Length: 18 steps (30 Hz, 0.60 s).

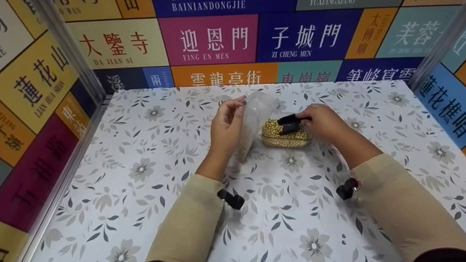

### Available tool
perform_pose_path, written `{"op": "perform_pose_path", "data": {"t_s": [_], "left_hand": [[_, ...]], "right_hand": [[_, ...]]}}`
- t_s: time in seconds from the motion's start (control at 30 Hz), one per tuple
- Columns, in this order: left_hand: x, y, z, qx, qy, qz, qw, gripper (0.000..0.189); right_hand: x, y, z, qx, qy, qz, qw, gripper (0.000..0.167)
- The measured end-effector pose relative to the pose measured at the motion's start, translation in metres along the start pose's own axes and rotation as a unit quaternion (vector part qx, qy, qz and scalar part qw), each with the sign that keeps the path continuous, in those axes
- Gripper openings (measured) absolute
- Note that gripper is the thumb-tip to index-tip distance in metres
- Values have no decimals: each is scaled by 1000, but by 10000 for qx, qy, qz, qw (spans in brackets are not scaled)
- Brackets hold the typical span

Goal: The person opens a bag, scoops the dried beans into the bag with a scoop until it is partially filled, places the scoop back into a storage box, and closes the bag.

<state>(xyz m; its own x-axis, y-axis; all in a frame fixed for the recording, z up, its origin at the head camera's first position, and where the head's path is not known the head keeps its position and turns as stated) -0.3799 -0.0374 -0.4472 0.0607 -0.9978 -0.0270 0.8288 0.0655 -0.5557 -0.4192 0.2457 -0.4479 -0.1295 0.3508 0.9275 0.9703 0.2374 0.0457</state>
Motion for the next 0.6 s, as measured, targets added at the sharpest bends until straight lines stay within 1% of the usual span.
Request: {"op": "perform_pose_path", "data": {"t_s": [0.13,0.33,0.5,0.6], "left_hand": [[0,1,0,-12,-22,-12,10000,10],[-1,0,1,-157,23,-104,9998,13],[-1,0,0,-144,151,-112,9997,13],[-1,0,0,-132,134,-93,9998,12]], "right_hand": [[-4,-3,-1,-53,-27,-40,10000,36],[-9,-5,-2,-58,-128,13,9999,35],[-13,-6,0,-101,-344,-32,9994,35],[-17,-6,2,-170,-537,-62,9984,35]]}}
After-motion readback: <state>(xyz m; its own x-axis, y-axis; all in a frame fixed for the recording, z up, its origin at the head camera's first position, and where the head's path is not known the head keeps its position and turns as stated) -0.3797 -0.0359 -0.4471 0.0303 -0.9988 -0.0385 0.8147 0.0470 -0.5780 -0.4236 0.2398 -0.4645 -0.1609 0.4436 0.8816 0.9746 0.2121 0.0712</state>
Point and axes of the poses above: each hand's wrist, its own y-axis away from the middle knuckle, its own x-axis out of the back of the hand, z = x × y, the point moved 5 cm from there along -y, towards the middle knuckle, and after that the axes turned 7 degrees about -x, right-handed, at the moved point
